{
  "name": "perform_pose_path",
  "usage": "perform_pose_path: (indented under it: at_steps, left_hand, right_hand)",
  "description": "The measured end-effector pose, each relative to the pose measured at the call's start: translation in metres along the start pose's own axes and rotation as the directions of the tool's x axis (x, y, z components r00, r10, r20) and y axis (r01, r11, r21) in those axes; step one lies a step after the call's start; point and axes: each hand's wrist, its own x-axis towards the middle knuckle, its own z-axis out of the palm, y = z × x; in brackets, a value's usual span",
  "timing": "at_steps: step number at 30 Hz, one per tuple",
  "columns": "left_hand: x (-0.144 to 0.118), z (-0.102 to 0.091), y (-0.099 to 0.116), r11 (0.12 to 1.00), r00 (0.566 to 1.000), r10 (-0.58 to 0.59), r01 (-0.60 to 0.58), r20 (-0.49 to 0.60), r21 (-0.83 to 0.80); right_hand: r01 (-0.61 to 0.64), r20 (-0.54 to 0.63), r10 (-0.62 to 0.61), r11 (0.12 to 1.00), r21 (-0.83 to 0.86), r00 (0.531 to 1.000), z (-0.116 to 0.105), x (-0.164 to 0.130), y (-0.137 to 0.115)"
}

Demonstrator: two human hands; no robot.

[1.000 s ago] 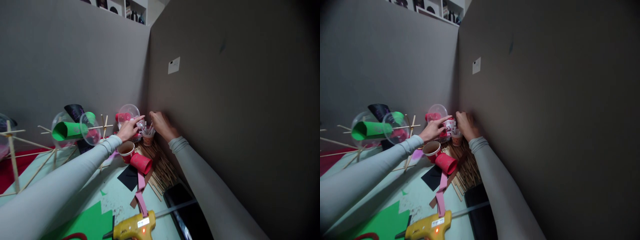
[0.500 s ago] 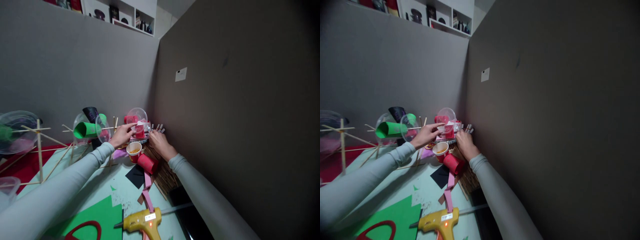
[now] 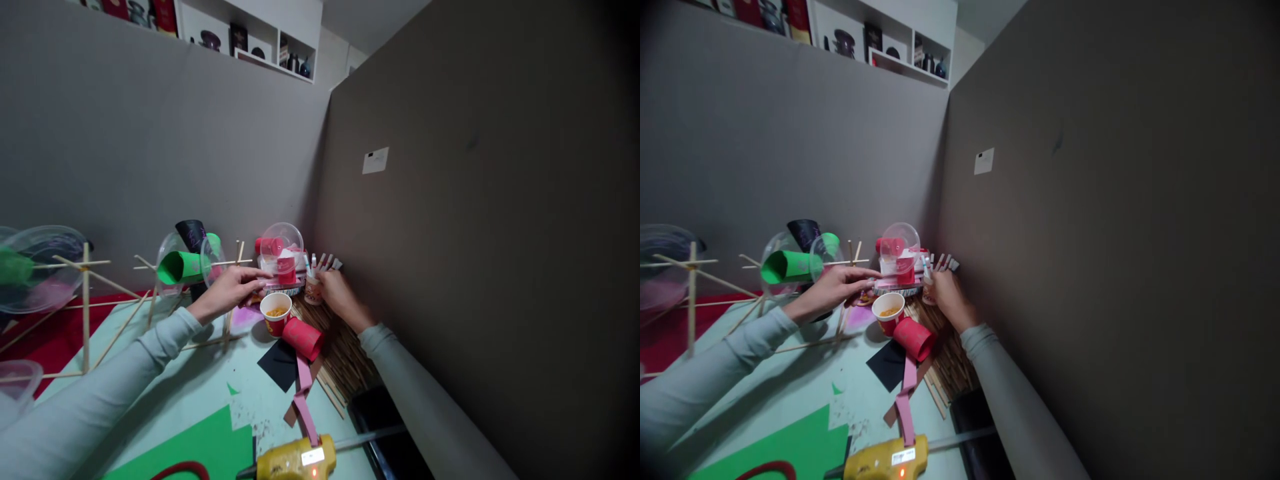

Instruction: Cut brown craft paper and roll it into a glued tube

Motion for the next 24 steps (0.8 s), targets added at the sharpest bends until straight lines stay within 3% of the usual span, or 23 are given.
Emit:
perform_pose_path:
  at_steps: [7, 13, 18, 24]
  left_hand:
    - [-0.003, 0.000, -0.010, 0.999, 0.998, 0.002, 0.000, 0.058, -0.039]
    - [-0.010, -0.011, -0.001, 0.999, 0.999, 0.048, -0.048, 0.005, -0.012]
    - [-0.020, -0.022, 0.011, 0.998, 0.996, 0.054, -0.056, -0.076, -0.032]
    - [-0.035, -0.029, 0.021, 0.995, 0.984, 0.033, -0.049, -0.172, -0.090]
  right_hand:
    - [0.086, -0.094, -0.088, 0.996, -0.025, 0.992, -0.044, -0.015, -0.013]
    - [0.344, -0.198, -0.335, 0.939, 0.011, 0.921, -0.071, -0.043, -0.045]
    - [0.527, -0.228, -0.501, 0.846, 0.073, 0.835, -0.068, -0.063, -0.066]
    - [0.594, -0.217, -0.566, 0.800, 0.089, 0.795, -0.054, -0.075, -0.080]
